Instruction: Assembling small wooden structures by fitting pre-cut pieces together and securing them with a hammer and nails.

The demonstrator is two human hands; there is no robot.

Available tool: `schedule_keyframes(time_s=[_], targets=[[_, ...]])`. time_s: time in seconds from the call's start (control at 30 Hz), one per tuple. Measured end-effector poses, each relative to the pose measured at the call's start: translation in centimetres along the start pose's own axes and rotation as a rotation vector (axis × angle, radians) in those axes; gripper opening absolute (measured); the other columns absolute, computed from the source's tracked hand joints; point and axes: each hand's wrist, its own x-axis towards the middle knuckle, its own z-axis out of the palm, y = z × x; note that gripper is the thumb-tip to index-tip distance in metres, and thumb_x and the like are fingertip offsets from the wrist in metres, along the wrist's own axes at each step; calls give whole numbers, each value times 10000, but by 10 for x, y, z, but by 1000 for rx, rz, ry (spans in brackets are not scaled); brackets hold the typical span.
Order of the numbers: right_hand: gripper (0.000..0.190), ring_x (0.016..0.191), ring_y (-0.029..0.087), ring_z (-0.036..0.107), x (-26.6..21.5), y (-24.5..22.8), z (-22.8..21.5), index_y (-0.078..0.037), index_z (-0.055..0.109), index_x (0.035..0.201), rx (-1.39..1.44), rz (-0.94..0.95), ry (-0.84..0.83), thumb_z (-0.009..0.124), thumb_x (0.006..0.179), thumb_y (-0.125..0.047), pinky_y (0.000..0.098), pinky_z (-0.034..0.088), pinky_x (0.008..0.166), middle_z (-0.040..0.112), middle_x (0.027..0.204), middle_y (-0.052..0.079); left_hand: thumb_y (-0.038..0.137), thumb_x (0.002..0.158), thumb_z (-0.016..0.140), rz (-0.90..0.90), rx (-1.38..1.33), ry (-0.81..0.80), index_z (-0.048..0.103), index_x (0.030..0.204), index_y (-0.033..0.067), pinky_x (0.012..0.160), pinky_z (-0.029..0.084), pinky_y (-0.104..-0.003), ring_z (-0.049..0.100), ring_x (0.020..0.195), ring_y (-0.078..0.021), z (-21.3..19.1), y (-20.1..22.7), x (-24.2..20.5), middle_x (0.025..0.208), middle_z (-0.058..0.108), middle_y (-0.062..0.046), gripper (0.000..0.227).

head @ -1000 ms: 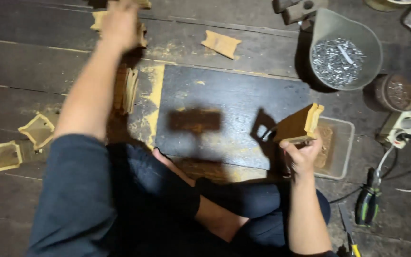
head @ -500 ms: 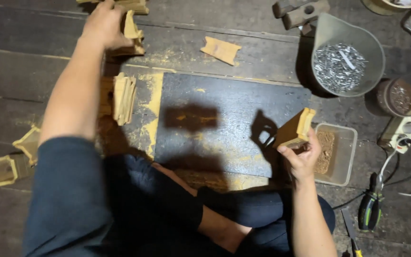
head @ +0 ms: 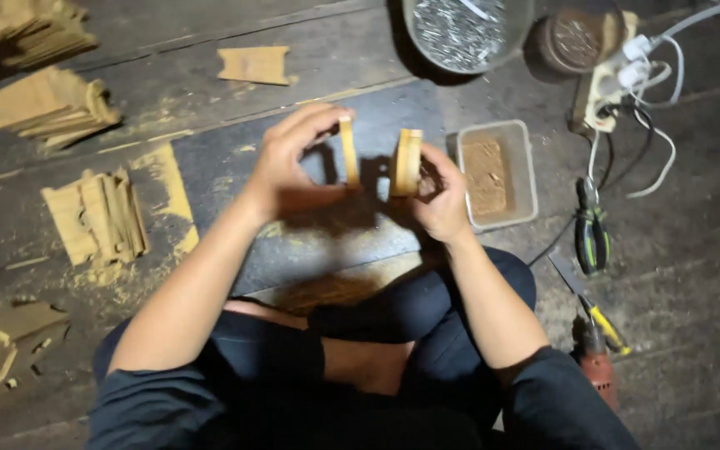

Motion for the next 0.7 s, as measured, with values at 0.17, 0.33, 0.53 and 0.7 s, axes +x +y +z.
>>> schedule_keyframes(time_s=[0.17, 0.33, 0.53, 0.7], targets=[[898, 1118, 263, 668, 3, 4, -12, 58, 573, 1344, 112, -43, -49, 972, 545, 155, 369, 585, 914, 675, 1229, 204, 316, 713, 953, -9, -30, -83, 653, 1318, 20, 1029, 522, -463, 662, 1183, -356, 29, 26, 16, 1281, 658, -177, 737], [710, 1181, 293, 630, 7, -32, 5, 53, 612, 1303, -2, -124, -14, 921, 668, 127, 407, 543, 998, 654, 1271, 228, 201, 704, 927, 16, -7, -140, 642, 1356, 52, 1054, 509, -456, 656, 1204, -357, 41, 43, 26, 1306, 665, -146, 727], [628, 1255, 324, 599, 7, 13, -15, 69, 589, 1297, 95, -193, -30, 884, 744, 103, 439, 489, 1070, 632, 1321, 240, 454, 877, 827, 73, -76, -198, 645, 1345, 39, 1066, 487, -490, 643, 1202, -364, 43, 46, 29, 1301, 675, -163, 651], [509, 1291, 360, 588, 8, -26, 1, 36, 599, 1343, 30, -201, -49, 792, 872, 49, 468, 445, 1134, 624, 1354, 252, 261, 834, 868, 83, -83, -200, 614, 1353, 3, 1050, 488, -513, 639, 1205, -394, 46, 45, 26, 1323, 664, -175, 633]])
